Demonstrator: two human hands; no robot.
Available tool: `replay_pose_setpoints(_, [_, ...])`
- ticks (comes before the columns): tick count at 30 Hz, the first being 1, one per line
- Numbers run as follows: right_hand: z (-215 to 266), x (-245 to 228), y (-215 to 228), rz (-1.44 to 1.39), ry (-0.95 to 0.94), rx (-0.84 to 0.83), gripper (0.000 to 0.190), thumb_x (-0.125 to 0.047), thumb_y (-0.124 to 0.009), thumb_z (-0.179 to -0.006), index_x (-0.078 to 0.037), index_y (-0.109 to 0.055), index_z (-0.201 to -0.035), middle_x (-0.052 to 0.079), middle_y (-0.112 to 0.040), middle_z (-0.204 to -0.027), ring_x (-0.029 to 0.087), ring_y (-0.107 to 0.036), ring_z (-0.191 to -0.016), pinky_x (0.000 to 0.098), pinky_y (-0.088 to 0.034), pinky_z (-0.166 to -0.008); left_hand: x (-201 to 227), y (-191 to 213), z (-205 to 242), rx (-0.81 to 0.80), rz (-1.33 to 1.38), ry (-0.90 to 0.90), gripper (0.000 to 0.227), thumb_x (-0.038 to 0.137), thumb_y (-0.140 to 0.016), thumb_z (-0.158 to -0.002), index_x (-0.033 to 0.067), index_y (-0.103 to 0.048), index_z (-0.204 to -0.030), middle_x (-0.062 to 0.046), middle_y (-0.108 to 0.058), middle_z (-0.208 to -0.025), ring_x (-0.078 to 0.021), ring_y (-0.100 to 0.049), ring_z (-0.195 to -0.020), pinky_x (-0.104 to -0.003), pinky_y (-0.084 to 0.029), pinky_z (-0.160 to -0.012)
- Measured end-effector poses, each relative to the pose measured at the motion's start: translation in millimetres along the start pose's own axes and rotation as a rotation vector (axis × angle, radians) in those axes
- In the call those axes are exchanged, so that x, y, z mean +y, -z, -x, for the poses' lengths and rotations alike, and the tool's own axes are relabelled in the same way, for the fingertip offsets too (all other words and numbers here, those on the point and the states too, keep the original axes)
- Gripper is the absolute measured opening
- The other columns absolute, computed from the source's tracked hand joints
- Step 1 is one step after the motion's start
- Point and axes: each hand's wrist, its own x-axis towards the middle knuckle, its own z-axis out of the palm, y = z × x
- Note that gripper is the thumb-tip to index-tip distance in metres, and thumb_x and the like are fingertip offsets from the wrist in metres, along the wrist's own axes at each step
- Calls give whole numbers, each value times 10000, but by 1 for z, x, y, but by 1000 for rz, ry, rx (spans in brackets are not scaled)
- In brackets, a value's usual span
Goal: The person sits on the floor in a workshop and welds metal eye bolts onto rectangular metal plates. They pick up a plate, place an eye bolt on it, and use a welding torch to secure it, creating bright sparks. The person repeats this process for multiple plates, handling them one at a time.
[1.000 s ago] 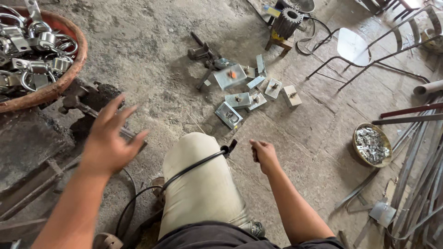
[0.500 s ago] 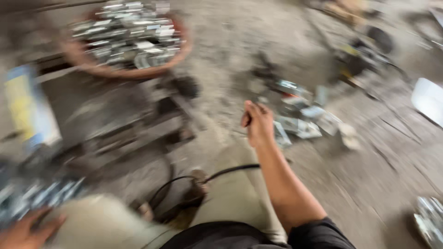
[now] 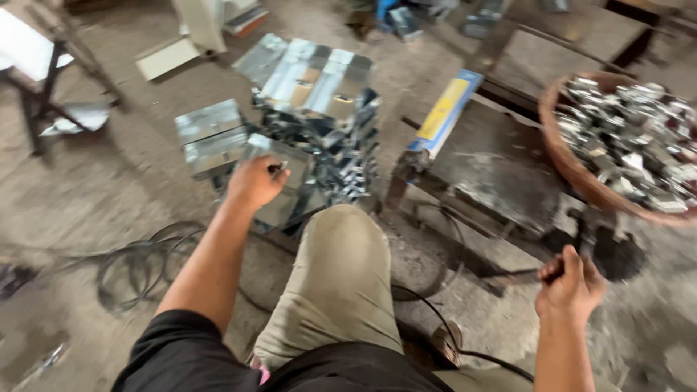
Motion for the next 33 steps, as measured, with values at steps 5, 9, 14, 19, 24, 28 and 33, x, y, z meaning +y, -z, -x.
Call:
replay_pose_setpoints(5, [-17, 29, 7, 71, 8, -20, 230, -28, -677, -1110, -42, -588, -899, 78, -599, -758, 171, -561, -611, 338, -461, -551, -28, -18, 8, -131, -48, 95, 282, 393, -709, -851, 167, -783, -1002, -134, -756, -989, -379, -712, -926, -484, -572, -795])
replay_pose_setpoints(9, [-28, 47, 10, 17, 3, -71, 309, -3, -694, -1110, -37, -555, -835, 88, -602, -773, 174, -561, -619, 333, -474, -557, -17, -30, 16, -226, -53, 168, 353, 465, -709, -862, 150, -780, -1006, -141, -719, -1114, -380, -679, -1058, -500, -546, -873])
replay_pose_setpoints(14, [-38, 70, 18, 89, -6, -65, 280, -14, -690, -1116, -16, -566, -866, 88, -609, -796, 178, -554, -610, 332, -476, -554, 2, -79, 9, -28, -288, 11, 501, 522, -718, -797, 112, -744, -1084, -150, -696, -1180, -385, -573, -1197, -587, -371, -995])
replay_pose_setpoints(19, [-48, 90, 19, 231, 69, -79, 247, 4, -668, -1133, 56, -586, -906, 143, -599, -761, 206, -586, -627, 370, -490, -599, -5, -132, -22, -211, -418, 110, 253, 208, -590, -922, 155, -747, -1113, -119, -733, -1193, -312, -647, -1199, -641, -354, -1120])
replay_pose_setpoints(24, [-66, 80, 32, 402, -98, -128, 222, -102, -645, -1093, -2, -600, -900, 109, -634, -764, 202, -635, -654, 406, -522, -552, 30, -61, -20, -150, -256, 140, 227, 156, -655, -811, 99, -756, -1006, -133, -742, -1114, -293, -685, -1110, -565, -412, -1058])
replay_pose_setpoints(28, [-83, 74, -8, 425, -32, -72, 211, -130, -673, -1074, -28, -610, -900, 78, -625, -764, 177, -607, -648, 352, -490, -563, 66, 43, -13, -230, 18, -29, 224, 246, -731, -830, 116, -750, -1011, -165, -721, -1045, -383, -673, -1001, -503, -522, -829])
replay_pose_setpoints(33, [-18, 24, -11, 268, 36, -117, 202, -165, -708, -1050, -60, -622, -900, 39, -614, -764, 145, -573, -641, 284, -450, -576, 128, 106, 3, -459, 137, -374, 212, 231, -741, -911, 34, -706, -983, -210, -729, -952, -382, -703, -912, -467, -508, -772])
